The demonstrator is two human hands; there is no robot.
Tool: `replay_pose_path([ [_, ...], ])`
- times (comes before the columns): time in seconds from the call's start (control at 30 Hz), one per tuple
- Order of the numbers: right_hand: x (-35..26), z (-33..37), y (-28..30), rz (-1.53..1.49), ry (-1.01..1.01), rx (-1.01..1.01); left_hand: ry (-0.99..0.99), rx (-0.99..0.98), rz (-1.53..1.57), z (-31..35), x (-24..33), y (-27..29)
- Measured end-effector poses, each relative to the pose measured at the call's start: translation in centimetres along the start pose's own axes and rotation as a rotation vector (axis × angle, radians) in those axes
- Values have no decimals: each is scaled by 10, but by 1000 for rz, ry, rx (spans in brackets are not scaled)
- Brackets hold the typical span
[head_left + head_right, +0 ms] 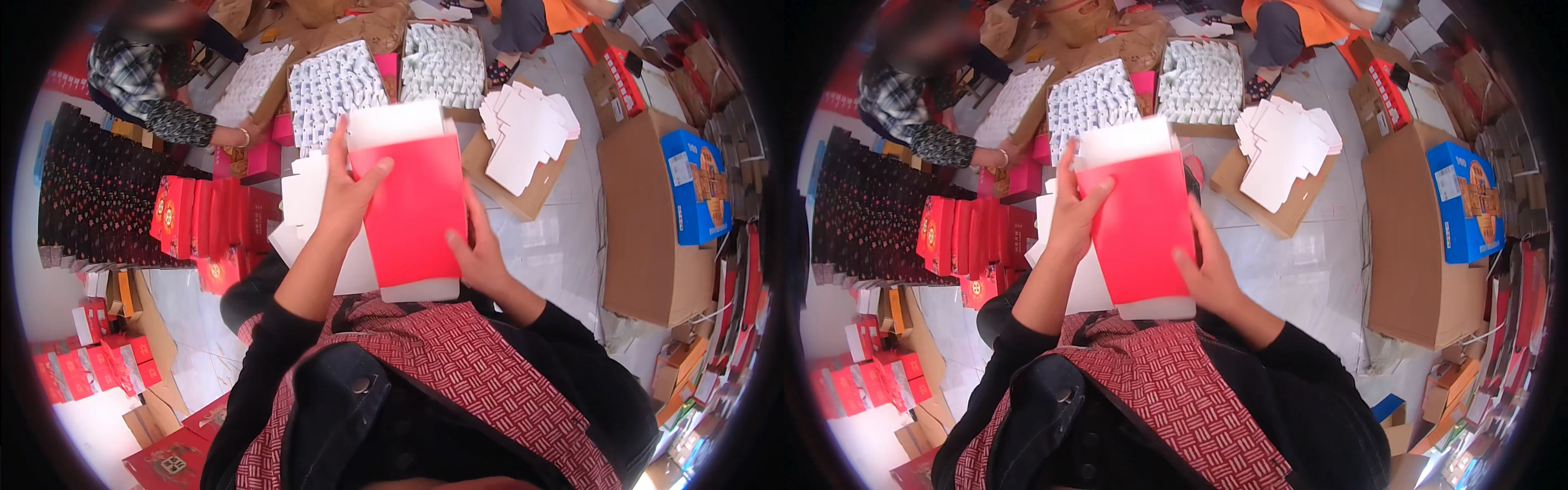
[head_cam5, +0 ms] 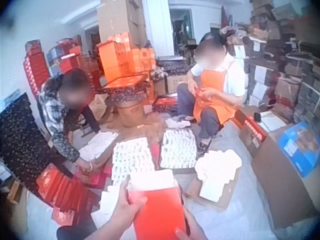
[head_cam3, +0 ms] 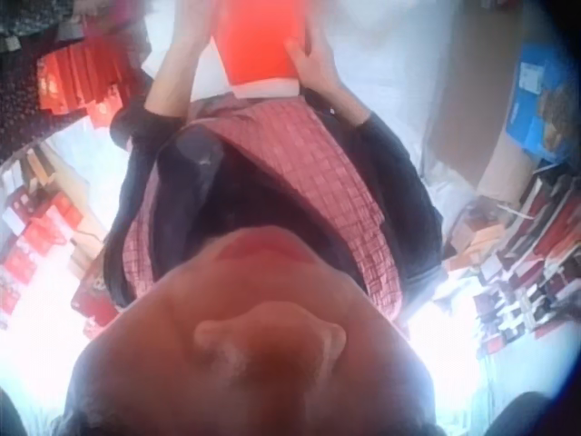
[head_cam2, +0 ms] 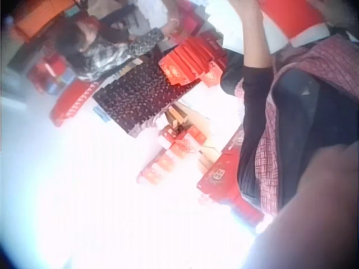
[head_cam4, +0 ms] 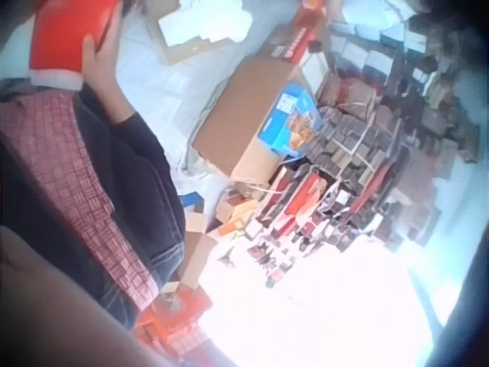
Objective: The person sits on the floor and repeatedly folds red paper envelopes, inserts small green packets into them, and stacks the finished units. The workspace contains stacks of red envelopes, white paper sheets, and boxes of small items.
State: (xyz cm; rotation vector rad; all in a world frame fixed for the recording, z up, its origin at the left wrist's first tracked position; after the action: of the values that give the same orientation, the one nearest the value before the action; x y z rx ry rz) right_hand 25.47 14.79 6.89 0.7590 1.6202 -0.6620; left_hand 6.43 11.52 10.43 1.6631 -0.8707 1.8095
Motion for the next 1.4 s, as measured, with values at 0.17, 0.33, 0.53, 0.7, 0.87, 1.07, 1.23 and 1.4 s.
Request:
replay_pose_path([
  [0.17,10,-32,35,-25,-114,84,109,-74,56,6,-15,-13],
  [0.33,13,-81,41,58,-111,17,162,-159,-51,-3,-30,-19],
  [0.53,44,-93,43,-146,-395,-143,291,-362,-70,-17,-47,-12],
  [0.7,44,-109,43,-57,-208,-137,266,-415,104,-33,-50,-14],
  [0.87,2,-116,48,-117,130,-2,182,-169,168,-35,-48,-5],
  [1.07,-33,-157,10,65,-192,-400,107,-119,231,-25,-37,-4],
  [1.23,-2,-168,-24,276,-443,-729,62,-77,193,-23,-28,-13],
  [1.4,5,-155,-38,138,-630,-724,47,-59,257,-21,-29,-10],
])
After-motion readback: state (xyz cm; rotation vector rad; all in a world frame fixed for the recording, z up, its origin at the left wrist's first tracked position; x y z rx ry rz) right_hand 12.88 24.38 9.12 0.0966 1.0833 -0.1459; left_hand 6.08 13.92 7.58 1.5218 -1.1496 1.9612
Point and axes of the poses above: each hand's wrist, its own z-axis away from the middle knuckle, its own y-axis out of the back of the hand, x = y × z, the point moved 10 cm from there along -z, towards the middle knuckle, and after that the axes turned 6 degrees about x, right-handed, at the moved point
